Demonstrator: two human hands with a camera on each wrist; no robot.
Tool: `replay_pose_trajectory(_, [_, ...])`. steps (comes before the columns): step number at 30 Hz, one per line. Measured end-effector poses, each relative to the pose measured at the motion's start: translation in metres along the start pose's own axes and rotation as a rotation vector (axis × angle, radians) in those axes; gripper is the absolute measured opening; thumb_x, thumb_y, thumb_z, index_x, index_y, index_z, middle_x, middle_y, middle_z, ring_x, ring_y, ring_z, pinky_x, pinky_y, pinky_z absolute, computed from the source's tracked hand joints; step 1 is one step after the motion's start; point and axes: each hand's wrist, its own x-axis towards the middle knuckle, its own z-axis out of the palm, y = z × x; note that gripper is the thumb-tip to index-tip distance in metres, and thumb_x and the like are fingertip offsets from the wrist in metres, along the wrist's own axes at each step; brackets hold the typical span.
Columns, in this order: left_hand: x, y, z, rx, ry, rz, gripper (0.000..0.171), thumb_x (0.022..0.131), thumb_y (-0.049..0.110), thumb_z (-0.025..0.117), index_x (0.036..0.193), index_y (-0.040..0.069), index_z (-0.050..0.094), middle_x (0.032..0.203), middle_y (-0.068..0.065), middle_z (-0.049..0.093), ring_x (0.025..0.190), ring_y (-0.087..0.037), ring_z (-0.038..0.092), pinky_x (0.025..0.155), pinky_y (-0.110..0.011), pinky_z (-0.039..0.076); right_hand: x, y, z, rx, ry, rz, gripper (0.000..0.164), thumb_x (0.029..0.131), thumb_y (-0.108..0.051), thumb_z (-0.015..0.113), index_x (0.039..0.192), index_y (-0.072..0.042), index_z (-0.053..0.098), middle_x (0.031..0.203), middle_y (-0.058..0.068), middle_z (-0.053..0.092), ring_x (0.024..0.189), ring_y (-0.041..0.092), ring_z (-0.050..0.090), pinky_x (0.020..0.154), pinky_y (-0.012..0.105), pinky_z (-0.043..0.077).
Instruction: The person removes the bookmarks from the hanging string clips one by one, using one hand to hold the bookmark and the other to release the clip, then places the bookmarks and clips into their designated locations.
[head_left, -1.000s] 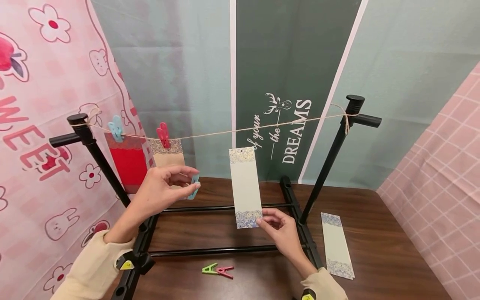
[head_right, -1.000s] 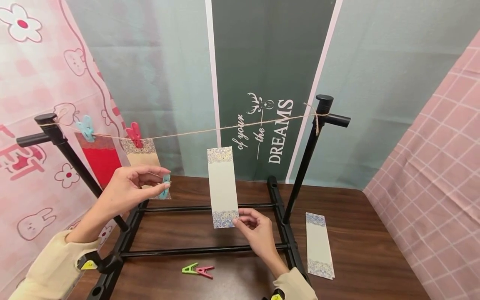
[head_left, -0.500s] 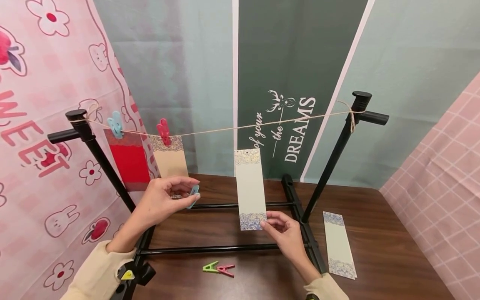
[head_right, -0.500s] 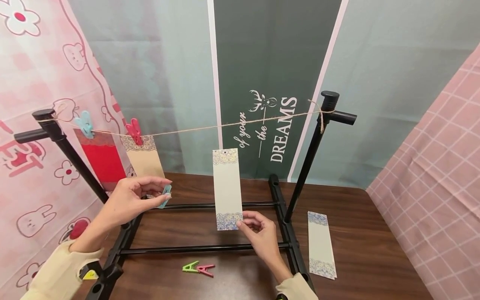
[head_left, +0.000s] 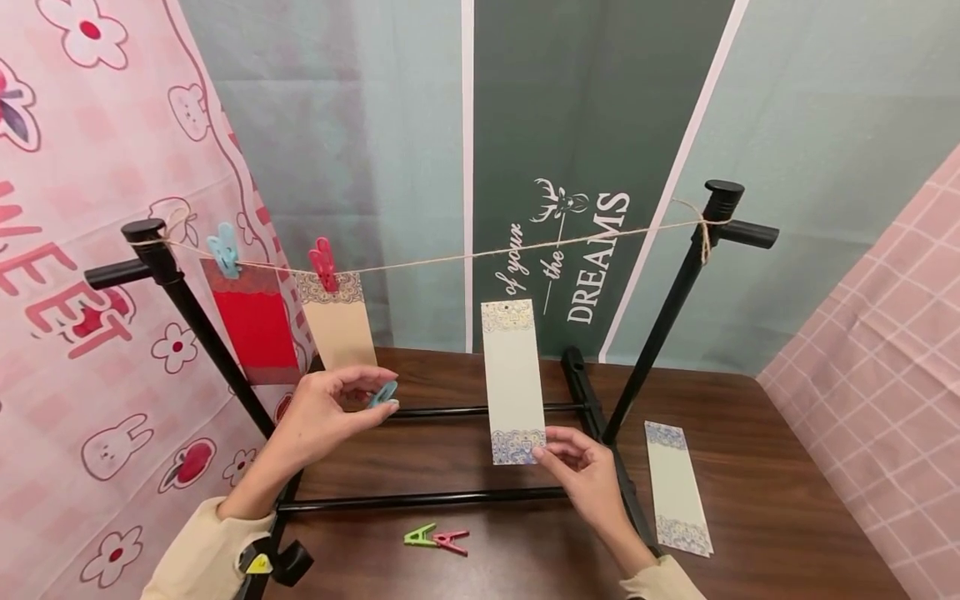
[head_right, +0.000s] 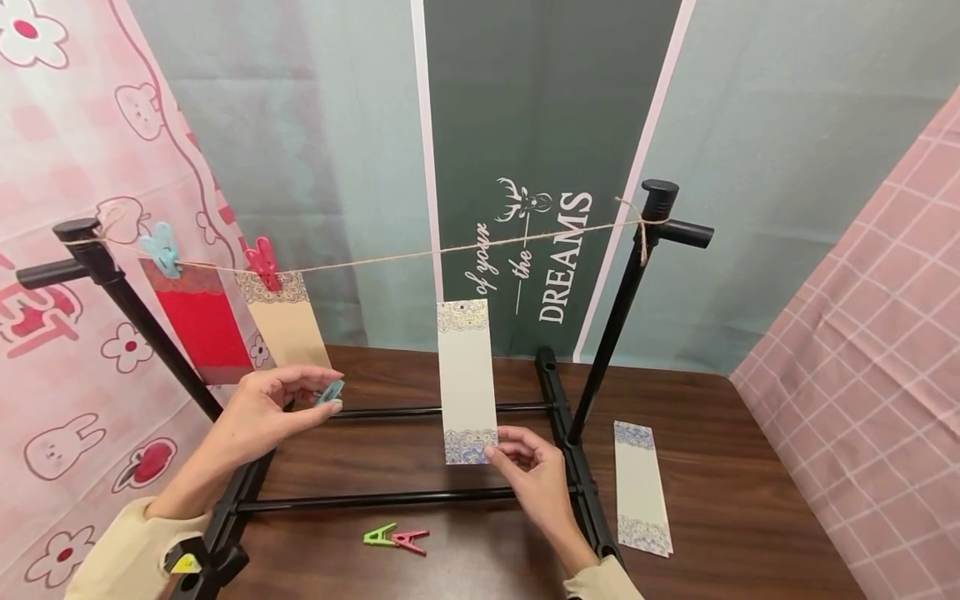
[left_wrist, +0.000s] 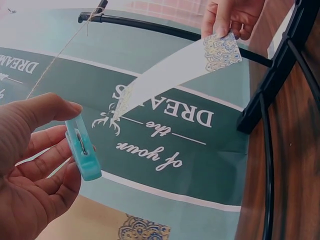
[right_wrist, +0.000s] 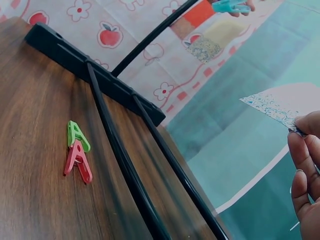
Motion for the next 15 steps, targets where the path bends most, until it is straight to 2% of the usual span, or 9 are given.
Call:
replay_pose_trajectory(10, [-0.008, -0.007, 0.006, -0.037, -0.026, 0.0, 0.03, 0.078, 0.014, 0.083, 0.107, 0.011, 0.073, 0.1, 0.003, 0.07, 0.078, -0.014, 0.063, 0.07, -0.029, 0.054, -0.008, 0.002, -0.009, 0.001, 0.029, -0.003, 0.021, 0.08, 0.013, 0.07, 0.1, 0.011, 0.066, 0.074, 0.017, 0.069, 0.068, 0.011, 0.066, 0.065, 0.02, 0.053])
replay_pose_trajectory(15, [-0.012, -0.011, 0.009, -0.049, -0.041, -0.018, 0.03, 0.078, 0.015, 0.083, 0.107, 0.013, 0.073, 0.099, 0.003, 0.07, 0.078, -0.013, 0.062, 0.07, -0.029, 0.054, -0.011, 0.023, -0.015, 0.017, 0.052, -0.014, 0.022, 0.081, 0.013, 0.07, 0.103, 0.011, 0.066, 0.075, 0.016, 0.069, 0.068, 0.011, 0.067, 0.066, 0.021, 0.053])
